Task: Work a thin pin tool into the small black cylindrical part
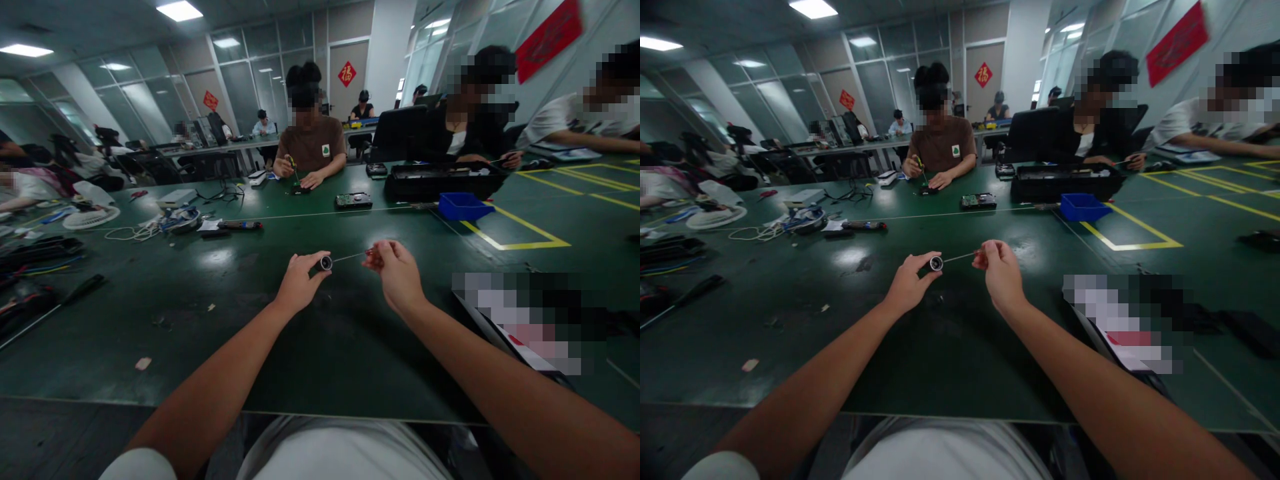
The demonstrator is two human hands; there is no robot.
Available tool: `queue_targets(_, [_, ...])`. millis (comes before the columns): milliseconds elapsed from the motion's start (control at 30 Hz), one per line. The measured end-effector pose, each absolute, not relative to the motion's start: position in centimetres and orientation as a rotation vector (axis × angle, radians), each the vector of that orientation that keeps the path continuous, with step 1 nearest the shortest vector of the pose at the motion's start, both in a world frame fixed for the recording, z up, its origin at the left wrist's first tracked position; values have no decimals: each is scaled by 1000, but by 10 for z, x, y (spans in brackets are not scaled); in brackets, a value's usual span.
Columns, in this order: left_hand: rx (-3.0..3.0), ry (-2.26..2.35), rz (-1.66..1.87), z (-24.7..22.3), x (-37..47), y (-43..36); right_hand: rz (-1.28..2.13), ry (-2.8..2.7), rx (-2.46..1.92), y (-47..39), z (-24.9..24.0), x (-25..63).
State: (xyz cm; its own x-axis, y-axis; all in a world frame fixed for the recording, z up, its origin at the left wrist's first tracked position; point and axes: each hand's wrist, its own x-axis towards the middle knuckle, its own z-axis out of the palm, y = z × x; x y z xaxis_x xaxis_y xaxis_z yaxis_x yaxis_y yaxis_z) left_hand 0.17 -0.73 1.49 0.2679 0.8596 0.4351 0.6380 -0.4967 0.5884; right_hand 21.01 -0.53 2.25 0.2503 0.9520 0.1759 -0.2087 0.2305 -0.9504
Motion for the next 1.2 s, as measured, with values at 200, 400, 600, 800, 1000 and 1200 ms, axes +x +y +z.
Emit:
queue_targets(200, [2038,1413,1169,14,2,-5,854,-1018,-1027,-6,24,211])
queue_targets(400, [2023,1345,1034,29,-6,-10,810,-1076,-1019,-9,27,210])
queue_targets(600, [2371,1159,412,39,-13,-11,782,-1133,-1045,-11,27,210])
queue_targets(800, [2396,1036,120,30,-15,-9,799,-1135,-1033,-8,23,211])
queue_targets(1000, [2371,1119,160,27,-19,-7,817,-1161,-1030,-7,22,211])
queue_targets(1200, [2232,1160,242,39,-27,-8,842,-1142,-1020,-7,22,211])
